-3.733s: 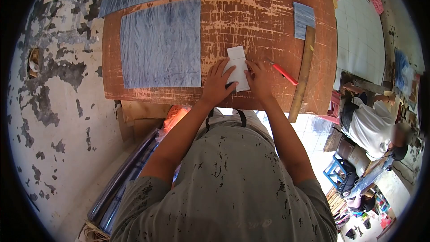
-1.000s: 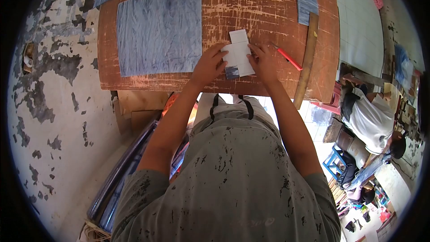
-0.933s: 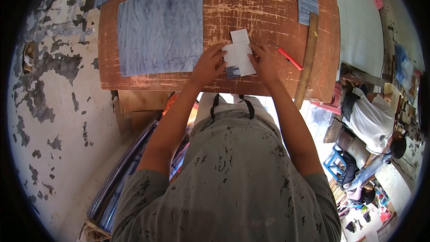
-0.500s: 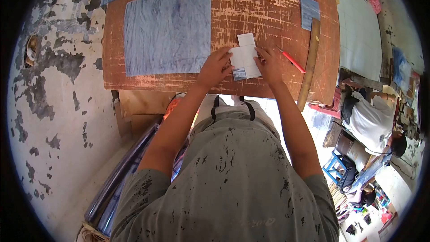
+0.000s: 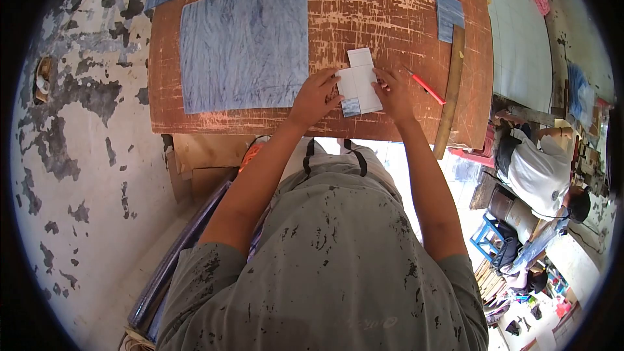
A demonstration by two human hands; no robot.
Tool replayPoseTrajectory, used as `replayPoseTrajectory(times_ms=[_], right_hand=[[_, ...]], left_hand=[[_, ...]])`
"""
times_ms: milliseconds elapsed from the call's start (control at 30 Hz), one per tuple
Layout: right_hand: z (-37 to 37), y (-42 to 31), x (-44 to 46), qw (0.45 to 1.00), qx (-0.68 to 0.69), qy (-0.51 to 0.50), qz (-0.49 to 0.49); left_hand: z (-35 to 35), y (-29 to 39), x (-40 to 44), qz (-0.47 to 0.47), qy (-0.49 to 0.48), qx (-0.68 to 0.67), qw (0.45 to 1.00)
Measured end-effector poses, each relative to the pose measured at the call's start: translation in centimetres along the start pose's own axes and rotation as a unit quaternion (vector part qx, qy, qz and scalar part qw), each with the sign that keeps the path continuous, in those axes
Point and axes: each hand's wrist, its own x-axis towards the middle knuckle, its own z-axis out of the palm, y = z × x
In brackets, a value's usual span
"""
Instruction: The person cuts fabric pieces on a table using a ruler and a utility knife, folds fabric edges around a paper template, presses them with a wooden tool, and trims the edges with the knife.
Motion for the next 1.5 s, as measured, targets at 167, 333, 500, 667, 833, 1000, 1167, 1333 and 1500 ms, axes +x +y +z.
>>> replayPoseTrajectory(times_ms=[167, 333, 500, 667, 833, 1000, 1167, 1333, 1500], right_hand=[[-0.3, -0.2, 0.1, 1.0, -0.005, -0.011, 0.008], [-0.2, 0.2, 0.1, 1.0, 0.003, -0.005, 0.004], [0.0, 0.9, 0.3, 1.0, -0.005, -0.009, -0.023], [-0.2, 0.7, 0.0, 0.999, 0.028, -0.01, 0.015], [-5.5, 0.9, -5.3, 0.97, -0.086, 0.221, 0.045], [-9.1, 7.6, -16.7, 0.912, -0.229, 0.244, 0.237], [-9.0, 7.5, -19.9, 0.913, -0.202, 0.196, 0.295], [-9.3, 7.9, -19.7, 0.917, -0.158, 0.22, 0.294], [-12.4, 4.7, -19.2, 0.89, -0.175, 0.243, 0.345]], left_hand=[[-0.2, 0.2, 0.1, -0.006, -0.006, -0.004, 1.0], [0.0, 0.1, 0.0, -0.009, -0.006, 0.002, 1.0], [-0.5, 0.8, 0.5, -0.015, -0.022, -0.011, 1.0], [-0.4, 0.7, 0.7, 0.002, -0.047, 0.048, 0.998], [-0.4, 0.6, 0.7, 0.003, -0.053, 0.048, 0.997], [-0.5, 0.8, 1.0, 0.009, -0.058, 0.046, 0.997], [-0.9, 1.1, 1.5, 0.058, -0.071, 0.094, 0.991], [-0.9, 0.9, 1.8, 0.067, -0.093, 0.081, 0.99], [-1.0, 0.8, 1.6, 0.075, -0.076, 0.054, 0.993]])
